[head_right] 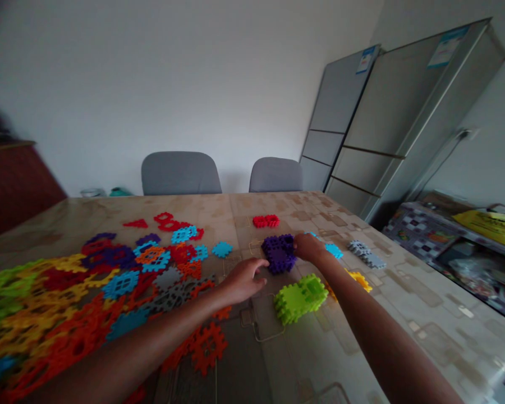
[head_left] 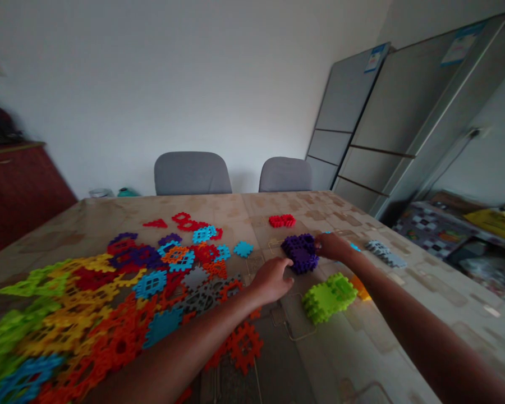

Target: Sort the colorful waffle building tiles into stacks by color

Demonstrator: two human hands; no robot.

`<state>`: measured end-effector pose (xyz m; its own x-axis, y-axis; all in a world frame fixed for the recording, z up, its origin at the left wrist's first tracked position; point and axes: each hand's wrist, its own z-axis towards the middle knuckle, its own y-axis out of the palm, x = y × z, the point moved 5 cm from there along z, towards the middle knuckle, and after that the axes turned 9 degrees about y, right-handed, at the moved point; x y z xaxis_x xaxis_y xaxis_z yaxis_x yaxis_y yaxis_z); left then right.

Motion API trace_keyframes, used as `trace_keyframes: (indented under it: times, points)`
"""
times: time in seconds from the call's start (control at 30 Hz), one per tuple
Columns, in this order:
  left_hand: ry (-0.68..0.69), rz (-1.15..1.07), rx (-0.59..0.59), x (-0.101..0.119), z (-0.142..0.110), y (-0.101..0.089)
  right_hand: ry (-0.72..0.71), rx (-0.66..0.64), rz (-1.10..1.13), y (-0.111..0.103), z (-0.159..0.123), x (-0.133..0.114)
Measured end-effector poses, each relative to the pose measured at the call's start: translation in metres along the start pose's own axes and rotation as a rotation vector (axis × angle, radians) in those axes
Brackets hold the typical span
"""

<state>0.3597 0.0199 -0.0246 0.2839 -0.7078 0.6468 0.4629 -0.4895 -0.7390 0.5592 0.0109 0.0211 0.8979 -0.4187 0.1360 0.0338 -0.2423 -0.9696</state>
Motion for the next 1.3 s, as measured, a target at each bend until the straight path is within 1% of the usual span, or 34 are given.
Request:
trace_keyframes:
  times: [0.27, 0.4, 0.63, 0.8, 1.0, 1.3]
  points:
    - [0.005, -0.018, 0.0, -0.001, 0.0, 0.0, 0.059, -0.073, 0.055, -0.003, -0.009, -0.008]
    - [0.003, -0.021, 0.003, -0.001, -0.001, 0.0, 0.099, -0.104, 0.114, -0.005, -0.015, -0.004]
    - [-0.02, -0.017, 0.028, -0.002, 0.002, 0.001, 0.167, -0.234, 0.223, 0.0, -0.023, 0.003]
    - [-0.015, -0.02, 0.029, -0.003, 0.002, 0.002, 0.184, -0.219, 0.279, 0.003, -0.018, 0.0]
    - [-0.011, -0.033, 0.027, -0.003, 0.0, 0.002, 0.165, -0.192, 0.332, 0.006, -0.013, 0.0]
    - [-0.014, -0.06, 0.041, -0.003, -0.001, 0.001, 0.128, -0.272, 0.382, 0.008, -0.022, -0.004]
